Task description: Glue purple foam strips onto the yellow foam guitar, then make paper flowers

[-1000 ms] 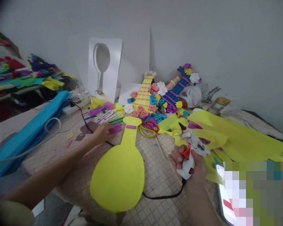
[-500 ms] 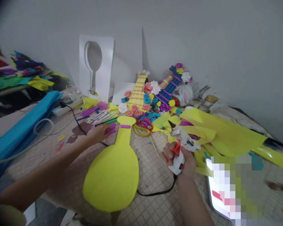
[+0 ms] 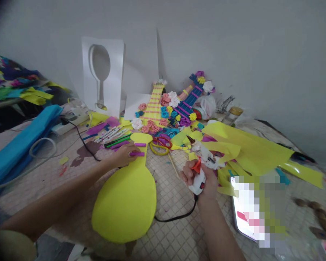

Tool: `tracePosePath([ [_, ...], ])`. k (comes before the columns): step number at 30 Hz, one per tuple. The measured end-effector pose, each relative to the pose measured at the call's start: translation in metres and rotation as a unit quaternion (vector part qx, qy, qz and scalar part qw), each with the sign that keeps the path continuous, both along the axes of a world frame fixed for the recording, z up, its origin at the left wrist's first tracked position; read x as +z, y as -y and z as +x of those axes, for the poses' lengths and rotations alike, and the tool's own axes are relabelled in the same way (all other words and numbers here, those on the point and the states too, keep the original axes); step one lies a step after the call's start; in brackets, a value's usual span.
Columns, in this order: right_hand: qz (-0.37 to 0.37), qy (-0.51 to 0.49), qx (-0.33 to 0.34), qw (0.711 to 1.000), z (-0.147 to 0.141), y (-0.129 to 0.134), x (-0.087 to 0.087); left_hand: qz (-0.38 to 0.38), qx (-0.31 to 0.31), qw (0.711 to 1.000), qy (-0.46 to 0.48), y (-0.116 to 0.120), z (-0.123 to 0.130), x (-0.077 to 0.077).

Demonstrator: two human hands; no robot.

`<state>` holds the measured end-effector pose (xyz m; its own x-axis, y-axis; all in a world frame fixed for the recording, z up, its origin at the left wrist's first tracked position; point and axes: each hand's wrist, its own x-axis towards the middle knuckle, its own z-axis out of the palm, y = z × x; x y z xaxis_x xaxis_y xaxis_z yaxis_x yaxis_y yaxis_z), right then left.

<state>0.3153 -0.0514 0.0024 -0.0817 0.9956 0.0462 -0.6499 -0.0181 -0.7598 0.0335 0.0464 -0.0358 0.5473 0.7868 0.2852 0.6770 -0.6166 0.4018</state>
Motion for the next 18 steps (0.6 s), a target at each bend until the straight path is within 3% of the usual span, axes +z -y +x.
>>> tracePosePath([
  [9,0.014,0.004,0.006,1.000,-0.0019,0.0033,0.0058,-0.026,-0.003,1.000,0.001,-0.0016,-0.0021,0.0033],
  [18,-0.001,-0.014,0.017,1.000,0.0010,0.0018,0.0007,-0.039,0.002,0.999,0.010,-0.0027,-0.0019,0.0057],
])
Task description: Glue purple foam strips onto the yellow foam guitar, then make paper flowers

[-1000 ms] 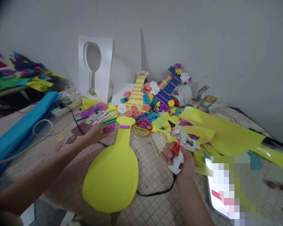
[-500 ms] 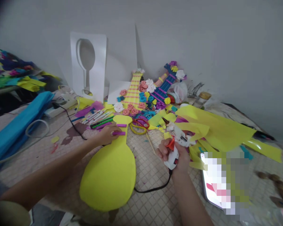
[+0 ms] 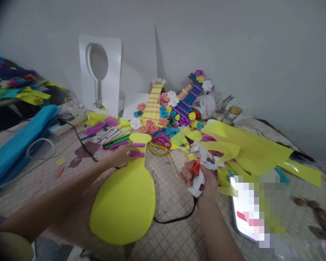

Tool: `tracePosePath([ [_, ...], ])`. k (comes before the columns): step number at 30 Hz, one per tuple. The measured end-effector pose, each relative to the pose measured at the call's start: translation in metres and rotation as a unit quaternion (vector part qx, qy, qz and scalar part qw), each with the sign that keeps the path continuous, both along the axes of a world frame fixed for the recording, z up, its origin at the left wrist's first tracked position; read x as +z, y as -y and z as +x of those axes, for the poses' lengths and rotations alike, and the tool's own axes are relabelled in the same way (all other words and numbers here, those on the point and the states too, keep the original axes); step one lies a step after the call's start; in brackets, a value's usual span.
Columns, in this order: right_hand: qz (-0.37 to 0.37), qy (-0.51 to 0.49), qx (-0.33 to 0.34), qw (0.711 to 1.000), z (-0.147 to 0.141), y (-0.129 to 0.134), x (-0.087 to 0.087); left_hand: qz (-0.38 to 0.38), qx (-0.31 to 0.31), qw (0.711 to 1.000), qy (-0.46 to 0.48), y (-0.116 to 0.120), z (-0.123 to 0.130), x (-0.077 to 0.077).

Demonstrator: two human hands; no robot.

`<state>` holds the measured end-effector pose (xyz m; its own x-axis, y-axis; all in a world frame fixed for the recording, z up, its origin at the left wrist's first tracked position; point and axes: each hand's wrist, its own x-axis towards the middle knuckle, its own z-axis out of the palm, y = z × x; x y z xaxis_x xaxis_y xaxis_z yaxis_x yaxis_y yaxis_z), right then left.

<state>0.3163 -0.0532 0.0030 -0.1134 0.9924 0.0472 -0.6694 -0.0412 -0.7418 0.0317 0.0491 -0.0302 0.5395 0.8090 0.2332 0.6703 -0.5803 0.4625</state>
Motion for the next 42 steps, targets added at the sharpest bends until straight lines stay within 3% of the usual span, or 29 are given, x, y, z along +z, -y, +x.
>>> tracePosePath([
  [5,0.004,0.004,-0.001,1.000,0.000,0.000,0.001,-0.009,-0.012,1.000,0.004,0.004,-0.001,0.005],
  [12,0.018,0.037,-0.009,0.999,-0.003,-0.001,0.005,-0.026,-0.040,0.999,0.009,0.001,-0.002,-0.004],
  [20,0.010,0.023,-0.002,1.000,-0.002,0.001,0.003,-0.035,-0.042,0.998,0.015,0.002,-0.002,-0.001],
  [27,0.016,0.048,-0.006,0.999,-0.005,0.000,0.007,-0.043,-0.061,0.997,0.032,-0.002,-0.005,-0.008],
  [39,0.012,0.044,-0.011,0.999,-0.006,0.002,0.007,-0.056,-0.051,0.995,0.071,-0.002,-0.005,-0.012],
  [42,0.013,0.048,-0.014,0.999,-0.005,0.002,0.004,-0.067,-0.038,0.993,0.090,0.000,-0.004,-0.007],
])
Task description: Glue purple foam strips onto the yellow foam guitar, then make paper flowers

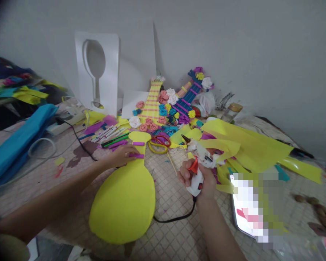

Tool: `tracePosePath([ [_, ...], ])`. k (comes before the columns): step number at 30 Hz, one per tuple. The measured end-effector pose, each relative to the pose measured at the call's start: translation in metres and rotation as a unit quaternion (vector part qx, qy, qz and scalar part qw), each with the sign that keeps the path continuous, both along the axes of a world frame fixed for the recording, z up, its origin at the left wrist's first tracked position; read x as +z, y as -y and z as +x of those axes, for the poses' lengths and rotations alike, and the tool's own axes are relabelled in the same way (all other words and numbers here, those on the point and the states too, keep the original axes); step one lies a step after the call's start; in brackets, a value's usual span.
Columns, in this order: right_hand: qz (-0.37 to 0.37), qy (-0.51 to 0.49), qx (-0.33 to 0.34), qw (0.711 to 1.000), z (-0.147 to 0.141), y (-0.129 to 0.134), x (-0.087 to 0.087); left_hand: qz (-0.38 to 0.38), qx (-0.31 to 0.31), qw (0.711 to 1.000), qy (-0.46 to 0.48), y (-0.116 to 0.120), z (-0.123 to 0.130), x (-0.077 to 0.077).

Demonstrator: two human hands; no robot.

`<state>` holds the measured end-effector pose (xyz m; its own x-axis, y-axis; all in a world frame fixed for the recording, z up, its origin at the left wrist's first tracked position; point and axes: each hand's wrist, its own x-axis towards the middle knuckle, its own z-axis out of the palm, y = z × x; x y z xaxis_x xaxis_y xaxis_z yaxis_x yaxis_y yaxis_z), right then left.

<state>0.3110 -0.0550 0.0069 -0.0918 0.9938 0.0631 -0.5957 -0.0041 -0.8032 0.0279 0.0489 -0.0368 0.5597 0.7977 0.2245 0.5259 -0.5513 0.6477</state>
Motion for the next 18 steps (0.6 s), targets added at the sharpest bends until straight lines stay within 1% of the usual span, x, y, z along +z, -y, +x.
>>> tracePosePath([
  [2,0.005,0.010,-0.010,1.000,0.000,0.000,-0.002,0.001,0.020,1.000,0.015,0.004,0.004,0.008],
  [3,0.009,0.019,-0.017,1.000,-0.001,0.000,-0.002,-0.015,0.032,0.998,0.043,0.008,0.007,0.014],
  [4,0.014,0.032,-0.021,0.999,-0.002,0.000,-0.002,-0.052,0.043,0.993,0.093,0.012,0.011,0.020],
  [5,0.021,0.046,-0.022,0.998,-0.004,0.001,-0.002,-0.119,0.051,0.977,0.170,0.017,0.015,0.025],
  [6,0.028,0.063,-0.020,0.997,-0.006,0.001,-0.002,-0.199,0.049,0.944,0.259,0.022,0.020,0.031],
  [7,0.036,0.081,-0.016,0.996,-0.008,0.002,-0.002,-0.274,0.045,0.896,0.347,0.029,0.026,0.036],
  [8,0.044,0.102,-0.013,0.994,-0.010,0.003,-0.003,-0.317,0.039,0.861,0.395,0.035,0.031,0.039],
  [9,0.053,0.124,-0.014,0.991,-0.012,0.003,-0.003,-0.352,0.033,0.830,0.432,0.041,0.036,0.042],
  [10,0.064,0.150,-0.023,0.986,-0.014,0.004,-0.004,-0.401,0.027,0.784,0.472,0.046,0.041,0.044],
  [12,0.082,0.213,-0.043,0.973,-0.015,0.006,-0.008,-0.476,0.018,0.707,0.523,0.055,0.047,0.043],
  [13,0.089,0.246,-0.052,0.964,-0.015,0.006,-0.010,-0.502,0.016,0.674,0.541,0.058,0.048,0.041],
  [14,0.092,0.276,-0.060,0.955,-0.014,0.008,-0.012,-0.516,0.015,0.657,0.550,0.060,0.049,0.038],
  [15,0.091,0.300,-0.065,0.947,-0.013,0.009,-0.014,-0.524,0.015,0.646,0.555,0.061,0.048,0.035],
  [18,0.063,0.332,-0.060,0.939,-0.011,0.013,-0.019,-0.551,0.017,0.629,0.548,0.063,0.043,0.025],
])
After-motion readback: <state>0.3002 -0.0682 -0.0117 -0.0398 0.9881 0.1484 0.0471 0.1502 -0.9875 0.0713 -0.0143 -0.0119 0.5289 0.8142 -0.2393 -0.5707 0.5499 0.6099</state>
